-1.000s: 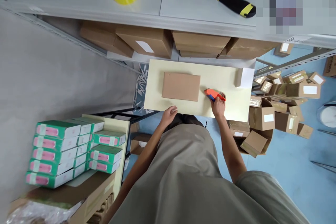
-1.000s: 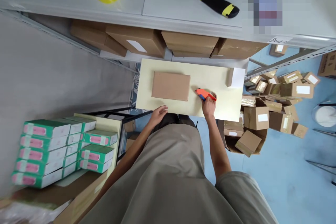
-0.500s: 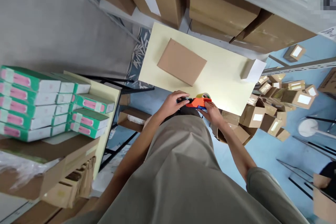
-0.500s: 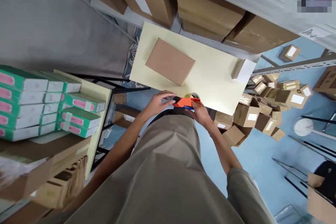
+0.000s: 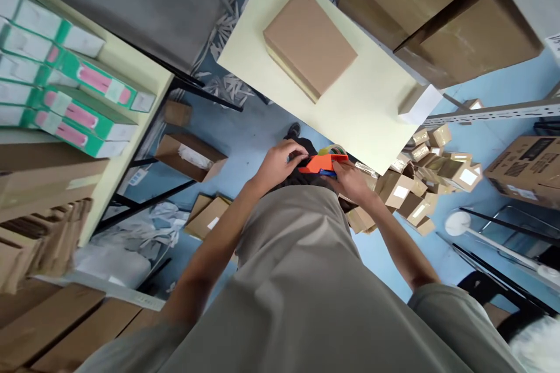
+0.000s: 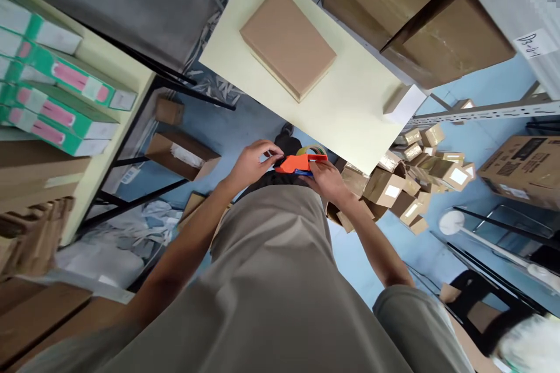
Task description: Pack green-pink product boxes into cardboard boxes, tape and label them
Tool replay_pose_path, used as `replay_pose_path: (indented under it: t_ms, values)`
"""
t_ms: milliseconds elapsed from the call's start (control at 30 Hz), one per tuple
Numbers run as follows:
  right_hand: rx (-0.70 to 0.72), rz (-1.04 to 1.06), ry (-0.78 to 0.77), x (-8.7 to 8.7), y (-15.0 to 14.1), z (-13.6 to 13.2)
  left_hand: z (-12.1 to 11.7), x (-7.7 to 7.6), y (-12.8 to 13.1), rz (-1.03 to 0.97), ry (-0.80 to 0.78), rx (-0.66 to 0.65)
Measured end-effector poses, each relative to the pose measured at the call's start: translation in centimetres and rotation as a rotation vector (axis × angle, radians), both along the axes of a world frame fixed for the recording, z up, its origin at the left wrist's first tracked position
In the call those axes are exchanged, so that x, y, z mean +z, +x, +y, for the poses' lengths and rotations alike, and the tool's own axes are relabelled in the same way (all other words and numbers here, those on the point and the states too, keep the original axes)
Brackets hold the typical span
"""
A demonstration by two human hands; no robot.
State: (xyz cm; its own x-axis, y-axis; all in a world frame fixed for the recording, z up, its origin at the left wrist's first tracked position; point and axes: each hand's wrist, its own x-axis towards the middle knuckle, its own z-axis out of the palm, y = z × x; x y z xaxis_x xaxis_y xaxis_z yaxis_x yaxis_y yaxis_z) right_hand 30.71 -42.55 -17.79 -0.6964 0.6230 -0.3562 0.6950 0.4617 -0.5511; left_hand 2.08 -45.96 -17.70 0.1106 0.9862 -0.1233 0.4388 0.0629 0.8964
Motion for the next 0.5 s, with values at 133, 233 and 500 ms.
replay_pose_path:
  t_ms: [133,233,500]
  values:
    - [-0.007,-0.154,-0.035,-0.2,2.5,-1.9,-1.6,-2.0,0.6,0.017,0.081,0.058]
    - [-0.069,-0.337,-0.036,-0.6,5.2,-2.4,-1.2,-4.0,-0.8,0.029,0.118,0.285]
    - [-0.253,-0.35,0.189,-5.7,6.4,2.0,7.1,-12.7,-2.7,-0.067,0.047,0.579]
